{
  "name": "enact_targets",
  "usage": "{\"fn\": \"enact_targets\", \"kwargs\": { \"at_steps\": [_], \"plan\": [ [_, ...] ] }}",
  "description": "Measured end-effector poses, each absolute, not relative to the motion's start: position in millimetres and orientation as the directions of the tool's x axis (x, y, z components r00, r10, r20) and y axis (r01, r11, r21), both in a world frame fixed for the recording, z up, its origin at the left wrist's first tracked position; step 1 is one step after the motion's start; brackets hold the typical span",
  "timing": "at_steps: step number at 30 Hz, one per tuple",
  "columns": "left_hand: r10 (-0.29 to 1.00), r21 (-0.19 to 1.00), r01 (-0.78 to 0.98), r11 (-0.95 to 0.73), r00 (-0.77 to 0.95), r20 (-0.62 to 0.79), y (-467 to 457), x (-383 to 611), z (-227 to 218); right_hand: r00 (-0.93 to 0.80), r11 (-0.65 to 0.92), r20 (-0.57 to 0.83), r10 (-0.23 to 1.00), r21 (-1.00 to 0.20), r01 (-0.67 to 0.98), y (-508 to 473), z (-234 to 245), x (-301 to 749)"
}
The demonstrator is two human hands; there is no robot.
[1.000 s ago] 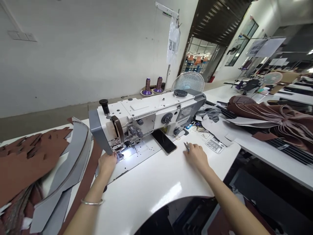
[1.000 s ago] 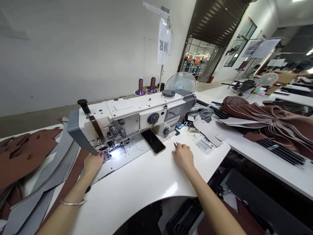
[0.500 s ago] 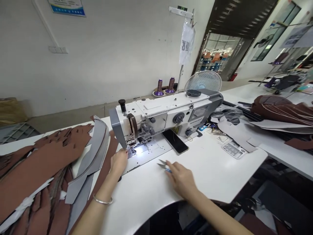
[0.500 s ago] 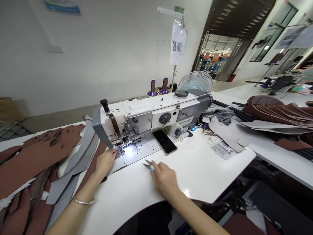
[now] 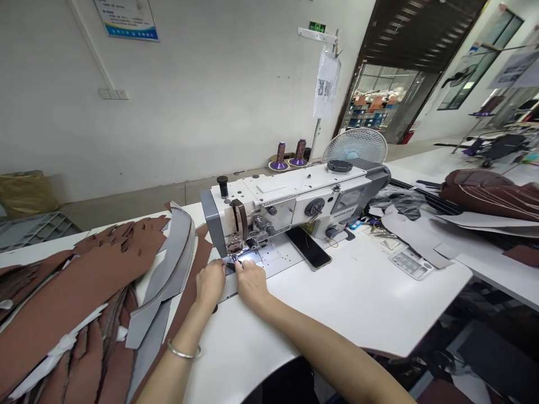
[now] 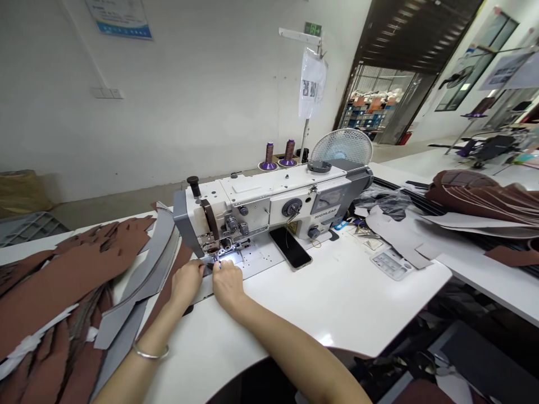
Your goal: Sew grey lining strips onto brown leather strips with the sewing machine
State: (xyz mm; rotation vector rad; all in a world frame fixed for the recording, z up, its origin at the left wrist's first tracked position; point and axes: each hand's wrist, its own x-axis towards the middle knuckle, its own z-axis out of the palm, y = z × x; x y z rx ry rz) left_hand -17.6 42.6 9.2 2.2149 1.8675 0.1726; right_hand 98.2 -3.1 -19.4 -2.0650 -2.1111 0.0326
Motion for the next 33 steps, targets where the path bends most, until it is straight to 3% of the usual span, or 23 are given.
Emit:
{"fn": "enact_targets", "kwargs": {
  "at_steps": [4, 7, 9, 10, 12, 14, 16, 18, 23, 28, 33],
  "plan": [
    [0.975, 0.348, 0.931, -0.108, 0.167, -0.143, 31.5, -13.8, 16.7, -0.021, 0.041, 0.128, 0.992, -0.160, 0.986, -10.3, -23.7, 111.9],
    [0.902, 0.485, 0.866, -0.121, 0.300, -0.311, -5.1, -12.3, 17.8, -0.023, 0.046, 0.137, 0.990, -0.163, 0.986, -24.1, -23.5, 138.4],
    [0.708, 0.653, 0.754, -0.072, 0.500, -0.499, -38.2, -9.2, 15.2, -0.026, 0.051, 0.154, 0.988, -0.164, 0.985, -36.4, -19.9, 158.1],
    [0.540, 0.746, 0.665, 0.042, 0.613, -0.577, -53.5, -6.6, 13.6, -0.027, 0.055, 0.168, 0.985, -0.162, 0.985, -43.8, -17.3, 166.4],
    [0.410, 0.824, 0.472, 0.312, 0.716, -0.565, -75.0, -0.2, 11.7, -0.047, 0.092, 0.212, 0.976, -0.208, 0.974, -61.8, -11.4, 177.2],
    [0.544, 0.846, 0.240, 0.476, 0.676, -0.497, -81.3, 7.4, 13.5, -0.115, 0.215, 0.266, 0.957, -0.386, 0.897, -82.0, -6.6, 179.3],
    [0.686, 0.855, 0.032, 0.518, 0.581, -0.438, -76.0, 15.9, 18.8, -0.193, 0.336, 0.295, 0.936, -0.583, 0.740, -99.9, -4.3, 175.6],
    [0.740, 0.847, -0.084, 0.525, 0.535, -0.406, -67.6, 26.3, 24.5, -0.194, 0.362, 0.312, 0.930, -0.683, 0.635, -111.9, -4.7, 171.6],
    [0.800, 0.878, -0.108, 0.466, 0.475, -0.366, -67.9, 62.8, 28.7, 0.005, 0.346, 0.431, 0.902, -0.729, 0.590, -125.4, -8.1, 177.1],
    [0.816, 0.912, -0.073, 0.403, 0.479, -0.323, -80.6, 95.9, 29.6, 0.129, 0.364, 0.542, 0.830, -0.703, 0.610, -137.9, 1.0, 193.6],
    [0.835, 0.923, -0.198, 0.330, 0.516, -0.188, -47.3, 133.7, 31.1, 0.301, 0.305, 0.670, 0.679, -0.630, 0.715, -124.7, 15.8, 241.6]
  ]
}}
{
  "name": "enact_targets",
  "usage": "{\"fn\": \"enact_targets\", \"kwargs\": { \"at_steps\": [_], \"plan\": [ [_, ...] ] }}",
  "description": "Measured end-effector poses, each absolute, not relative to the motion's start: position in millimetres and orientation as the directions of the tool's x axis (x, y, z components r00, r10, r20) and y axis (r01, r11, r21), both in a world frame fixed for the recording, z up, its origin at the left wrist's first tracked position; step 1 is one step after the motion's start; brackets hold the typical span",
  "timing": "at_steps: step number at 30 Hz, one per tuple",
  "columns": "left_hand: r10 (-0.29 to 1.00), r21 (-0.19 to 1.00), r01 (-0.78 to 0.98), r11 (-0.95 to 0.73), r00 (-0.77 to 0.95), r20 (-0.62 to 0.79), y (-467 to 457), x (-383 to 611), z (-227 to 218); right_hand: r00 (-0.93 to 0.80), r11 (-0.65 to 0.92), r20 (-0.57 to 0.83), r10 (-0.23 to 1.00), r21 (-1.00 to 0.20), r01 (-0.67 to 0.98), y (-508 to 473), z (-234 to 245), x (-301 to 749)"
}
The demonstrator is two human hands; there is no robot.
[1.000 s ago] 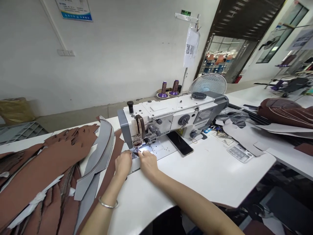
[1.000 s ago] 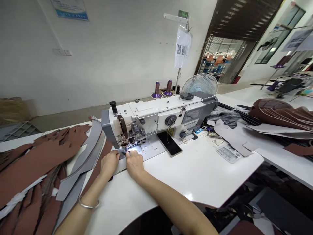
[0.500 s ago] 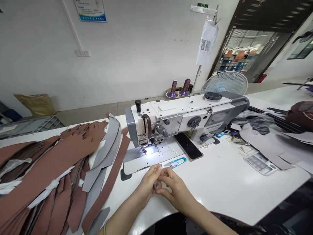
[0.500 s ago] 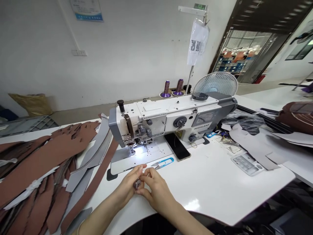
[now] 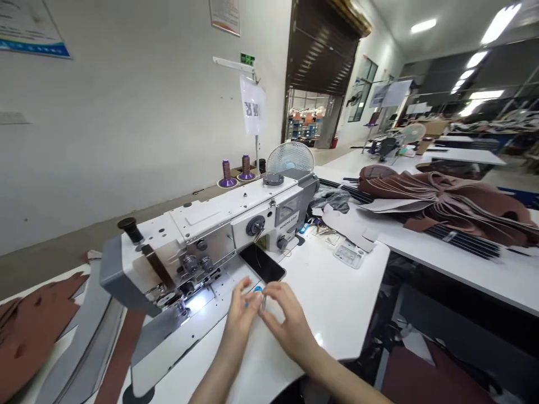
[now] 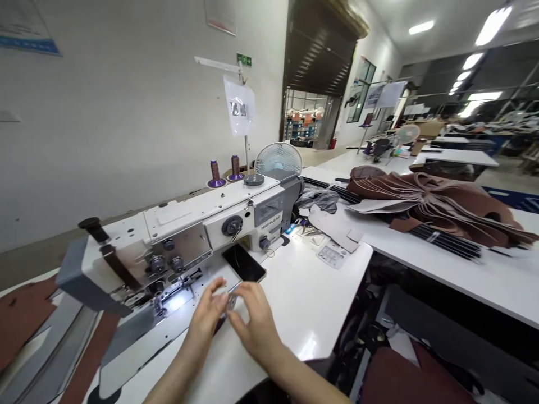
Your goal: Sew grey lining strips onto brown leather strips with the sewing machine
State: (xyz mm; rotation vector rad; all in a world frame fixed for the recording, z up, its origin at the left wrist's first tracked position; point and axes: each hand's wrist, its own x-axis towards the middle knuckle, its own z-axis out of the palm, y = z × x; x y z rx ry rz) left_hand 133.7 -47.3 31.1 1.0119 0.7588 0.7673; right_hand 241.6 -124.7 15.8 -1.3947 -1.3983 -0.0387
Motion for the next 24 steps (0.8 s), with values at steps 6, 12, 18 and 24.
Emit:
{"fn": "enact_targets", "kwargs": {
  "at_steps": [6, 12, 18, 24],
  "plan": [
    [0.785, 0.745, -0.437, 0.505, 0.591, -0.186, 13.4, 191.8, 45.3, 0.284, 0.171, 0.856, 0.432, -0.386, 0.906, -67.3, 44.8, 309.5],
    [0.831, 0.820, -0.411, 0.399, 0.539, -0.134, 10.0, 190.6, 46.8, 0.187, 0.187, 0.856, 0.482, -0.309, 0.932, -20.2, 59.6, 328.2],
    [0.924, 0.953, -0.283, 0.113, 0.383, 0.004, -7.5, 169.6, 52.9, 0.274, 0.124, 0.797, 0.538, -0.397, 0.910, -13.9, 57.5, 320.4],
    [0.948, 0.968, -0.250, 0.029, 0.313, 0.052, -9.0, 168.5, 58.3, 0.437, 0.072, 0.665, 0.606, -0.592, 0.802, -7.4, 67.3, 314.0]
  ]
}}
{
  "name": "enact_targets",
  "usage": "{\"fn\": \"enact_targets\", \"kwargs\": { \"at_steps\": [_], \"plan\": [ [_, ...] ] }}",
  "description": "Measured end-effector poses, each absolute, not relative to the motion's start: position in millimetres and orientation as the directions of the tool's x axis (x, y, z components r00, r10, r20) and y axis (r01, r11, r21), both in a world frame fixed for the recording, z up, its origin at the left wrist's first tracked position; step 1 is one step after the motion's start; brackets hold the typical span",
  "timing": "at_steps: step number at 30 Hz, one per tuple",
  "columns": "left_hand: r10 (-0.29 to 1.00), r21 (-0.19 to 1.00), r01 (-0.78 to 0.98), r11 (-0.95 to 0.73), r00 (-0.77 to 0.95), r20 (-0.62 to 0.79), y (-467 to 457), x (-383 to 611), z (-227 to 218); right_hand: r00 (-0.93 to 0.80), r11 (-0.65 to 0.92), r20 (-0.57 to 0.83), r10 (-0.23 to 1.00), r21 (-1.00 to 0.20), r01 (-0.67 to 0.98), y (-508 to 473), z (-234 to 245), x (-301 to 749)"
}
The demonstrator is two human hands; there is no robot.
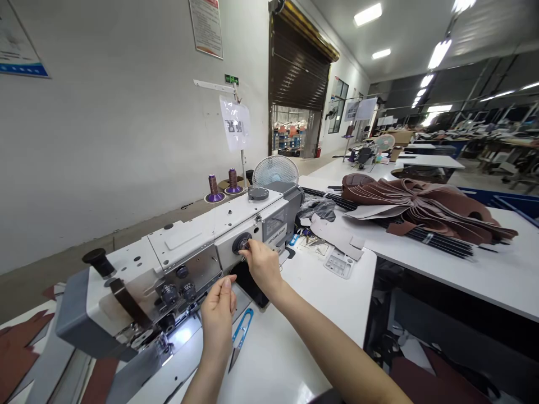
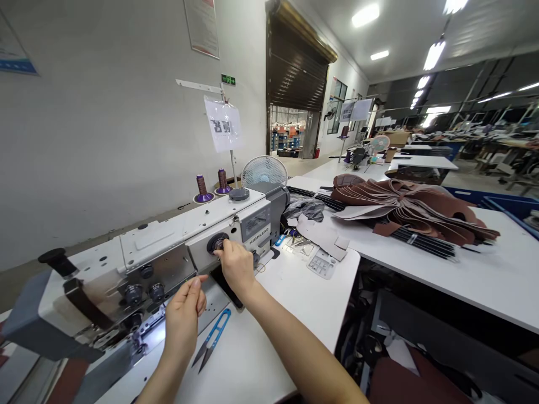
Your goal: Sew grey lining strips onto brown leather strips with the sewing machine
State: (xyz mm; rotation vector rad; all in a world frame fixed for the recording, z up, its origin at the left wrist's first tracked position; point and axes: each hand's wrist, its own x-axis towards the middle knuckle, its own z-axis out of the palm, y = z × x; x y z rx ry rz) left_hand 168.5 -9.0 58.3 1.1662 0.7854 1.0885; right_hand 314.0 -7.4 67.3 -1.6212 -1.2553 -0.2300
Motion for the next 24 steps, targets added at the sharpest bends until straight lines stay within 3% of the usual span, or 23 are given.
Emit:
{"fn": "enact_targets", "kwargs": {
  "at_steps": [6, 10, 14, 19, 24],
  "plan": [
    [0.943, 0.971, -0.228, 0.066, 0.332, 0.014, -3.1, 171.1, 48.1, 0.562, 0.168, 0.455, 0.691, -0.857, 0.488, -27.8, 67.9, 292.6],
    [0.949, 0.978, -0.204, 0.029, 0.313, 0.038, 1.3, 172.4, 39.5, 0.456, 0.195, 0.232, 0.859, -0.973, 0.127, -21.7, 68.1, 275.0],
    [0.951, 0.987, -0.161, 0.020, 0.308, 0.031, -1.9, 172.3, 36.2, 0.328, 0.114, 0.059, 0.943, -0.982, -0.152, -11.0, 76.3, 283.1],
    [0.932, 0.991, -0.123, 0.043, 0.363, 0.005, -15.5, 176.3, 36.5, 0.306, 0.026, -0.066, 0.950, -0.958, -0.287, -11.6, 73.8, 303.1],
    [0.914, 0.992, -0.106, 0.074, 0.405, -0.025, -21.8, 177.8, 33.5, 0.450, 0.099, -0.034, 0.892, -0.958, -0.269, -10.4, 71.0, 328.1]
  ]
}}
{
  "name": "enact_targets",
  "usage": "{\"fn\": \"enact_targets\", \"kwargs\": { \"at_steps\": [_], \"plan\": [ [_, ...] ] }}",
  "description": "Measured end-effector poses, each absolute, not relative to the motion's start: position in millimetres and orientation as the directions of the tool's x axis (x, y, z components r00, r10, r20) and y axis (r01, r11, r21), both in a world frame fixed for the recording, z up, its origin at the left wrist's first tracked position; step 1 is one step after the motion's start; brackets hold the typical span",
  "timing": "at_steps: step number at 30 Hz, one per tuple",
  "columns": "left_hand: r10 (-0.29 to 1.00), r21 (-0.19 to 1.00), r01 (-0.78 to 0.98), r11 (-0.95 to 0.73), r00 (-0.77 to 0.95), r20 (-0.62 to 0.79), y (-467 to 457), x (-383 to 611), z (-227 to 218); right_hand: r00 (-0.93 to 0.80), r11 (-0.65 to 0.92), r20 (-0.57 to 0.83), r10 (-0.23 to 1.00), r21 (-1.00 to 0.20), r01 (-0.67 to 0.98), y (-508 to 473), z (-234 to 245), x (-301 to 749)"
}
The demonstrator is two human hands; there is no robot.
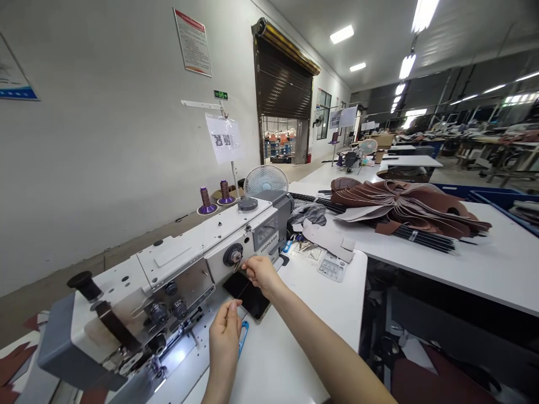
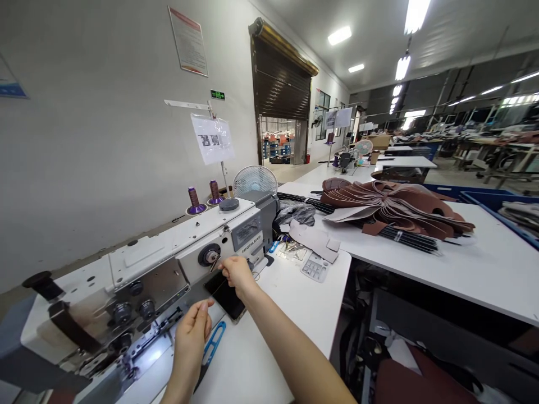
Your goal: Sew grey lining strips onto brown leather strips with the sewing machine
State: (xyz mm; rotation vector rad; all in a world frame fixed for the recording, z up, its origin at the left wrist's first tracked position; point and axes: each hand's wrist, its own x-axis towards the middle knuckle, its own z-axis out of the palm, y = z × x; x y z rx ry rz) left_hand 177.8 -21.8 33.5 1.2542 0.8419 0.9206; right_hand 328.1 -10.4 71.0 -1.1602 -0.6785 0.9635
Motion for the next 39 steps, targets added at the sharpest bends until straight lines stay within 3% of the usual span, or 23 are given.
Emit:
{"fn": "enact_targets", "kwargs": {
  "at_steps": [6, 14, 23, 31, 36, 39],
  "plan": [
    [0.902, 0.991, -0.091, 0.096, 0.428, -0.048, -19.6, 176.4, 32.7, 0.428, 0.234, 0.170, 0.888, -0.967, -0.102, -7.0, 97.9, 343.7],
    [0.890, 0.993, -0.043, 0.114, 0.448, -0.083, -13.9, 181.9, 34.9, 0.427, 0.229, 0.385, 0.818, -0.900, 0.371, -24.2, 83.5, 312.0],
    [0.888, 0.997, -0.023, 0.077, 0.457, -0.058, -7.3, 179.4, 22.5, 0.515, 0.050, 0.408, 0.754, -0.817, 0.574, -16.6, 92.1, 347.9],
    [0.890, 0.996, -0.030, 0.083, 0.451, -0.060, -1.8, 185.3, 42.8, 0.382, 0.040, 0.433, 0.816, -0.702, 0.711, -21.7, 100.1, 322.2],
    [0.898, 0.998, -0.057, 0.014, 0.440, 0.012, 14.2, 188.9, 58.9, 0.490, -0.113, 0.443, 0.751, -0.644, 0.757, -21.0, 96.9, 327.4],
    [0.908, 0.994, -0.091, 0.056, 0.419, -0.013, 20.8, 195.4, 68.7, 0.489, -0.122, 0.462, 0.740, -0.622, 0.773, -18.7, 102.7, 327.9]
  ]
}}
